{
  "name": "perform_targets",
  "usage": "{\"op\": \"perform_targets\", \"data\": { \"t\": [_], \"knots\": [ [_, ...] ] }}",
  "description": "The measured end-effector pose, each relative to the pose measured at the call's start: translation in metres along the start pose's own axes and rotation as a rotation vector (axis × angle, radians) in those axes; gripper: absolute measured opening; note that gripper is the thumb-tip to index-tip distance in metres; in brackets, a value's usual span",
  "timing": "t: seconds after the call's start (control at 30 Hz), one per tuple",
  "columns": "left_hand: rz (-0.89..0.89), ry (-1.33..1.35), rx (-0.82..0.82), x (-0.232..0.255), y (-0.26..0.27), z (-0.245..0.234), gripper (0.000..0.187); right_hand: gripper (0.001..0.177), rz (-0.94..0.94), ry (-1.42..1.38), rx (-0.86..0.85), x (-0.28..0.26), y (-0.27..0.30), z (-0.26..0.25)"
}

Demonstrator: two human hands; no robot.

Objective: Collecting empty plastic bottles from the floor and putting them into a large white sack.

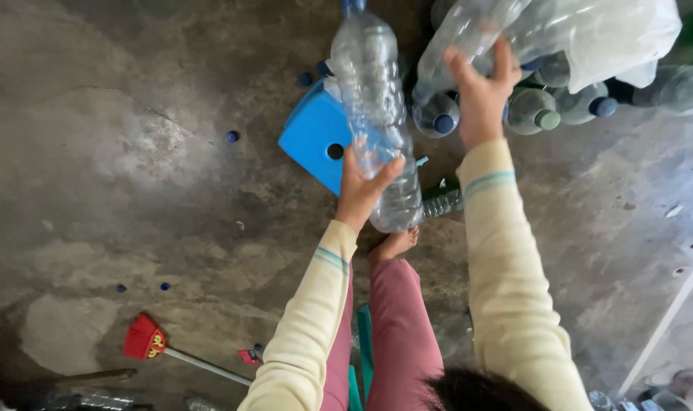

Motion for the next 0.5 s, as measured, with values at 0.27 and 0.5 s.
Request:
{"op": "perform_targets", "data": {
  "t": [0.27,0.5],
  "knots": [
    [0.063,0.082,-0.006,0.025,0.122,-0.034,0.079,0.084,-0.417,0.925,-0.030,-0.067,0.213,-0.023],
    [0.245,-0.074,0.025,0.064,0.276,-0.068,0.090,0.082,-0.046,1.012,-0.212,-0.099,0.362,-0.056]
  ]
}}
Point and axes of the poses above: each hand's wrist, its own y-axis away from the middle knuckle, its own z-axis out of the palm, x = y × z, the point moved 10 cm from there along -y, towards the middle knuckle, and after that the axes turned 1 degree about x, right-handed, at the moved point
